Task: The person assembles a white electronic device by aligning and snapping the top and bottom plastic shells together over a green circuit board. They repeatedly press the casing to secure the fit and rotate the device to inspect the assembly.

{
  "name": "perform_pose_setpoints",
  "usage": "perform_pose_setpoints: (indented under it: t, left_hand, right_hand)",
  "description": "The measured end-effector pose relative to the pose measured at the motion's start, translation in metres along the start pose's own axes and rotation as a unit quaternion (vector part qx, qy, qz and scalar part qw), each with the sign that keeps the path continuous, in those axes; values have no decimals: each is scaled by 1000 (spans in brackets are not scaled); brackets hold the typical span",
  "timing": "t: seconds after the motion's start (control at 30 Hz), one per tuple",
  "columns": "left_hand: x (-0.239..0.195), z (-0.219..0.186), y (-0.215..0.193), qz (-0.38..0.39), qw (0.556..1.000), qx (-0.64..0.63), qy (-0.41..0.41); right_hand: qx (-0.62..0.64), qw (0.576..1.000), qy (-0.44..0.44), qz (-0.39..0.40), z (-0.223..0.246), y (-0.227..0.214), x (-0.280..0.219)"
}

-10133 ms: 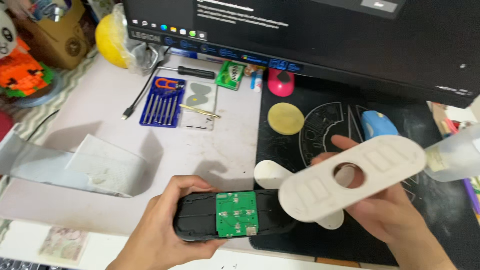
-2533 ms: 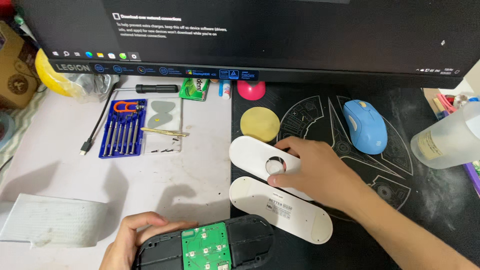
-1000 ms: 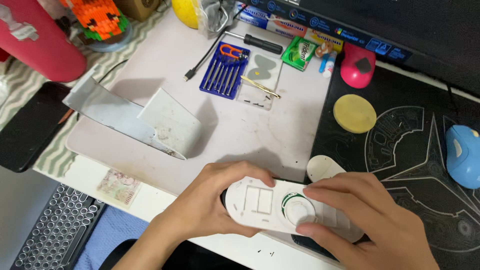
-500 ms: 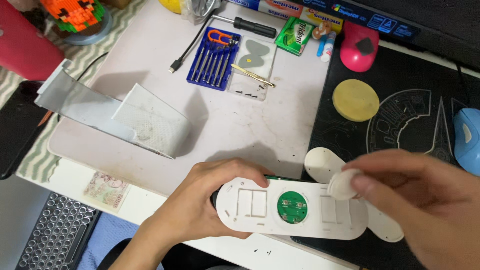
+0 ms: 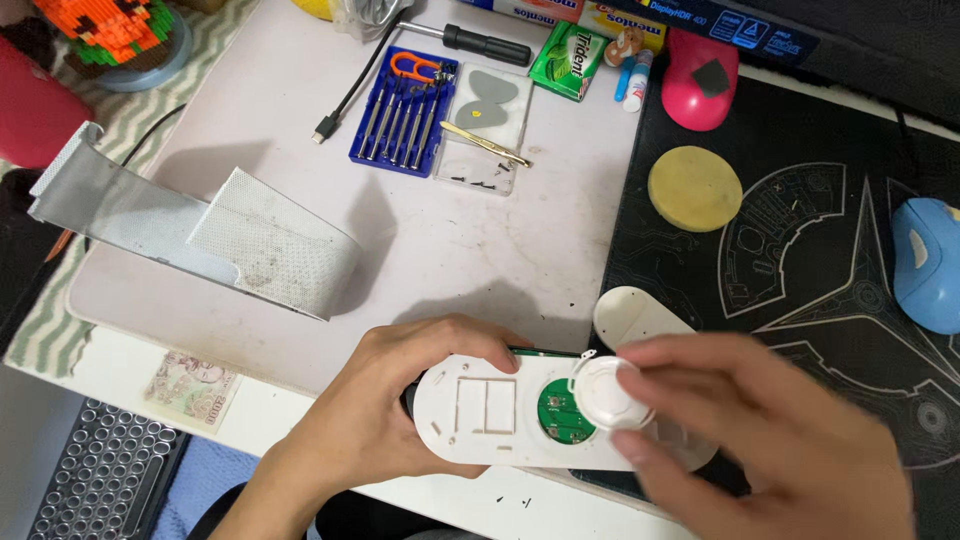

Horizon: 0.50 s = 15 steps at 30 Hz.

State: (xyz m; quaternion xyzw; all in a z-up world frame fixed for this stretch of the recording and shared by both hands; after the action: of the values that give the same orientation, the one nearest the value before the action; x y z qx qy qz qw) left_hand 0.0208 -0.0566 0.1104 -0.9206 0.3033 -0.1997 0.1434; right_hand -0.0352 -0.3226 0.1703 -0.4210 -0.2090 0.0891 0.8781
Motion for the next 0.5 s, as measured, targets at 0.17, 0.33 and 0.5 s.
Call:
perform_pose_setpoints:
  t: [0.17,0.33,0.5]
  left_hand:
    - [0,-2,0,-4,1000,6,0]
    - [-1,1,0,-4,1000,7,7]
    - [-2,2,0,-1,1000,9,9]
  right_hand:
    - [-66,988,-110,-80,21,19,0]
    - [-91,985,-117,-88,14,29,-5]
    - [-79,988,-93,-95,15,33,-7]
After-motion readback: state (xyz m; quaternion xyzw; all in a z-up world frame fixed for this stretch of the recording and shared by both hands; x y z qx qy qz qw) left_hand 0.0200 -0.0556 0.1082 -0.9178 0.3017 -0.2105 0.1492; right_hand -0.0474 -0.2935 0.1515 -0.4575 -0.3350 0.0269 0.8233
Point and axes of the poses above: each hand's wrist, its own x-axis towards the middle knuckle, its own y-axis out of the palm, z = x × y, the point moved 4 cm from there along x, towards the middle knuckle, and after that the axes turned 3 degrees about z, right-handed, at the moved point
